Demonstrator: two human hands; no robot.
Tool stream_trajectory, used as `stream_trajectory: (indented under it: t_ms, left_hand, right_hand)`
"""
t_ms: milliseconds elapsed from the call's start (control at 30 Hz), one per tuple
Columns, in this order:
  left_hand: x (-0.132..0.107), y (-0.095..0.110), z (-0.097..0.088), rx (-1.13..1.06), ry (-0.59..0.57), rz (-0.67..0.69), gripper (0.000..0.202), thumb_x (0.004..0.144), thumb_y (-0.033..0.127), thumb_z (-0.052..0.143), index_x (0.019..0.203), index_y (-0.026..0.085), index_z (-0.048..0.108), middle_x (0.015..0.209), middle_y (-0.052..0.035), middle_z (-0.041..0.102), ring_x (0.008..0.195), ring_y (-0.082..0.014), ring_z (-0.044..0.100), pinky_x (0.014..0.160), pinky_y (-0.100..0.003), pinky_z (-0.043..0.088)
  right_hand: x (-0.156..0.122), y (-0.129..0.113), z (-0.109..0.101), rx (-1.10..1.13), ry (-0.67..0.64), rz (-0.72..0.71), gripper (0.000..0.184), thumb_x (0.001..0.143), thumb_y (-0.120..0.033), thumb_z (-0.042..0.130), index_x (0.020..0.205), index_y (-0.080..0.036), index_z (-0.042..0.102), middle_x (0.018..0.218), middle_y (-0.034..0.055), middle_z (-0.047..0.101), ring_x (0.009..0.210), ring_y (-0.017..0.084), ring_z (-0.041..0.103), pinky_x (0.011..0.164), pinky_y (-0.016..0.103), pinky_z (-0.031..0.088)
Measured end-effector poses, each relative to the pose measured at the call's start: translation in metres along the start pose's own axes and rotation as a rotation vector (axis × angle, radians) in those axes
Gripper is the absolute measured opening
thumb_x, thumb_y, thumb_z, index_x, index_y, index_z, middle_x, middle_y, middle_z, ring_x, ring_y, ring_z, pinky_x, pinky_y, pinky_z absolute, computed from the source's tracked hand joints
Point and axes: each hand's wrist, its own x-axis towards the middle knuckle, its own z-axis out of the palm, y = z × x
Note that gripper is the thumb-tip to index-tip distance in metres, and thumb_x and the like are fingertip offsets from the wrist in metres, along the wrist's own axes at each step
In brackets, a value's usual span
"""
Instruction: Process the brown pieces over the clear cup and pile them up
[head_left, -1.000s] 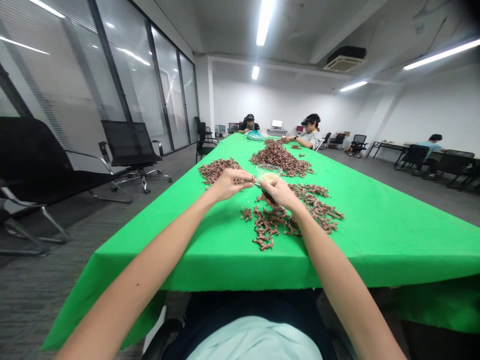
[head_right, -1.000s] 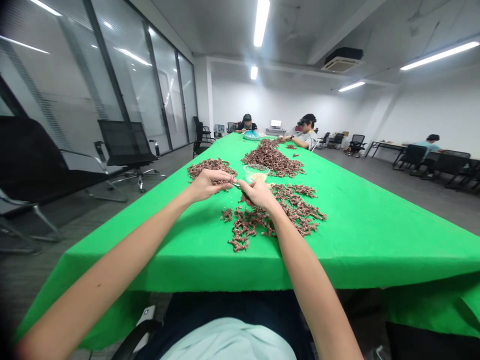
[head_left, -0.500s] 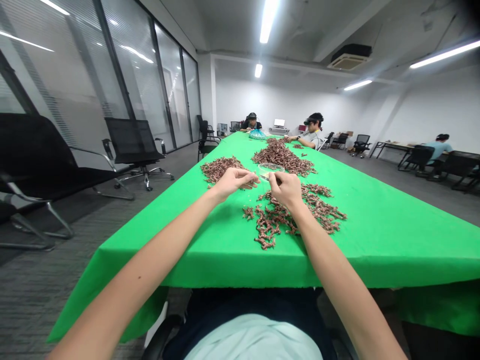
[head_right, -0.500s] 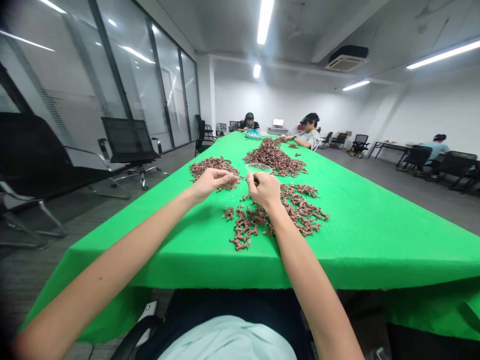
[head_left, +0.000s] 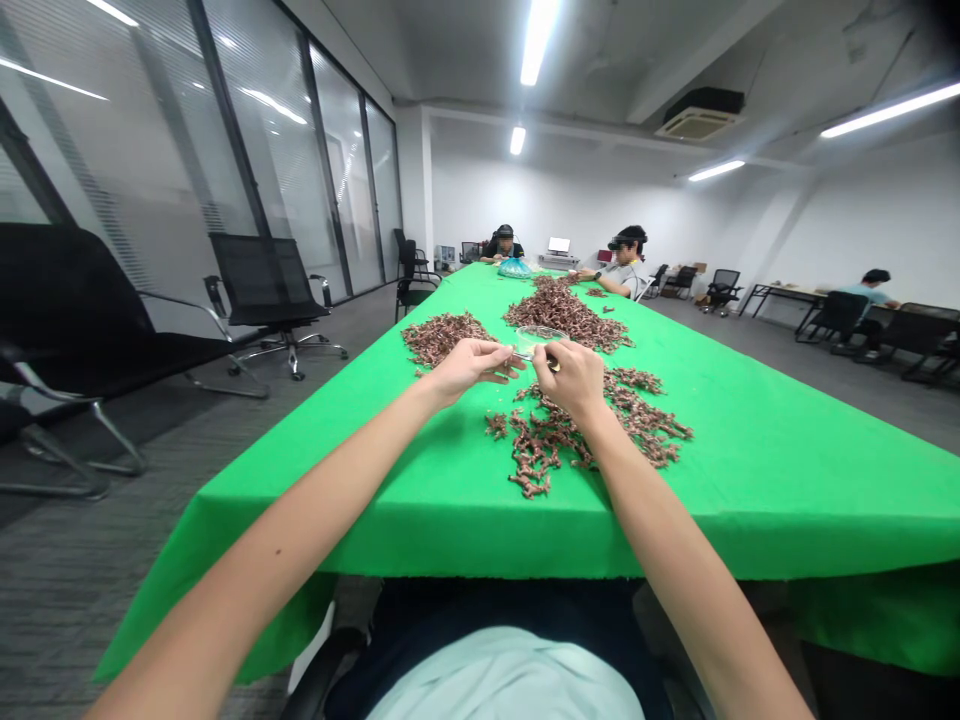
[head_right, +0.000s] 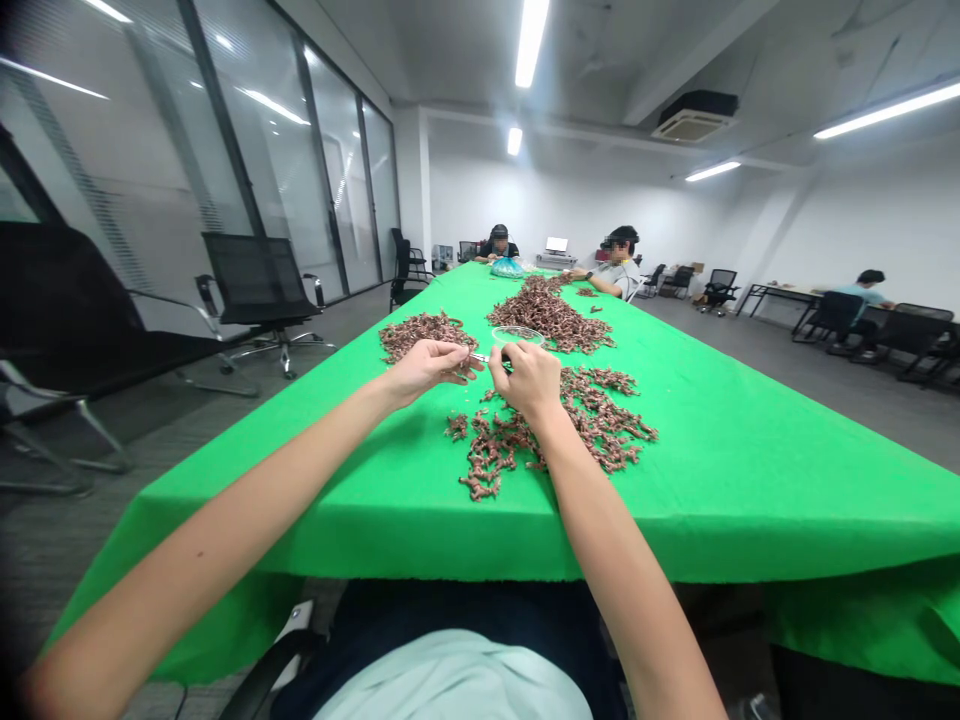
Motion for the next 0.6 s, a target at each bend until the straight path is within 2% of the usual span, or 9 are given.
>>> stream_trajectory:
  t_ms: [400,600]
  left_hand:
    - [-0.0004,-0.0001,-0.0004,0.017,0.002,-0.005,0.041,0.083,0.051,0.076,0.099,0.013,0.078,0.107,-0.0156,0.077,0.086,-0.0179,0.072,0.080,-0.031,0.057]
    - [0.0011,-0.0033,-0.0020,0.137,0.070,0.117,0.043,0.078,0.052,0.079,0.098,0.014,0.080,0.099,-0.0139,0.079,0.090,-0.0213,0.073,0.082,-0.032,0.056]
  right_hand:
    - [0.0007,-0.0016,-0.0014,-0.107,-0.004,-0.028,0.047,0.099,-0.042,0.044,0.065,-0.017,0.066,0.064,0.0062,0.065,0.058,0.013,0.051,0.056,0.029,0.023]
    - [0.0036,-0.0052,-0.0040,0.067,-0.100,0.066,0.048,0.096,-0.040,0.047,0.058,-0.017,0.063,0.060,0.0062,0.065,0.052,0.012,0.049,0.057,0.029,0.027]
